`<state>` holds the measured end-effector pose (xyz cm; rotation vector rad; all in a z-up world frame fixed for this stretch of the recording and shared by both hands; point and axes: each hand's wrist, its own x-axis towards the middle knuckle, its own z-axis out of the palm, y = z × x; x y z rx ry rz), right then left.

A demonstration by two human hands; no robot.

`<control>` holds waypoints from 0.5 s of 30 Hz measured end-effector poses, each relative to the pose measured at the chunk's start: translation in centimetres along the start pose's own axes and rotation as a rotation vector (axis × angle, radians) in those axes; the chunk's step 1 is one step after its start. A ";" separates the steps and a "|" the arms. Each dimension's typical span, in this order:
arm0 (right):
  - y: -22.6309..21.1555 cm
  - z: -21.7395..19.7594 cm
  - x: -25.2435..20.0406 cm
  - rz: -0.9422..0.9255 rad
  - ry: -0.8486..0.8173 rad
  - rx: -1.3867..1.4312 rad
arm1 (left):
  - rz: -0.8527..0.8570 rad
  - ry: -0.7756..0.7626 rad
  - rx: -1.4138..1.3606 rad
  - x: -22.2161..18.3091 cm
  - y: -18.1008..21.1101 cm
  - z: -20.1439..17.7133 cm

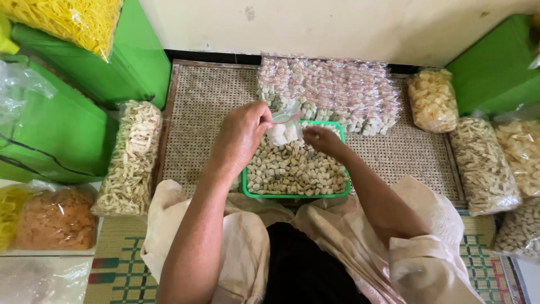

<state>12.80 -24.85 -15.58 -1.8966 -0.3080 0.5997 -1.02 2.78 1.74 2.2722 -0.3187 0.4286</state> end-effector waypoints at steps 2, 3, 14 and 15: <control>7.0 -0.2 2.2 -0.015 -0.039 -0.572 | -0.009 0.008 0.026 -0.3 0.1 -0.2; 8.6 0.2 2.3 -0.016 -0.047 -0.572 | -0.016 0.010 0.029 -0.2 -0.1 -0.1; 15.4 3.4 4.0 -0.117 -0.064 -0.861 | -0.009 0.072 0.052 -0.3 -1.8 0.4; 14.7 3.5 3.7 -0.119 -0.067 -0.860 | -0.011 0.072 0.054 -0.3 -1.7 0.3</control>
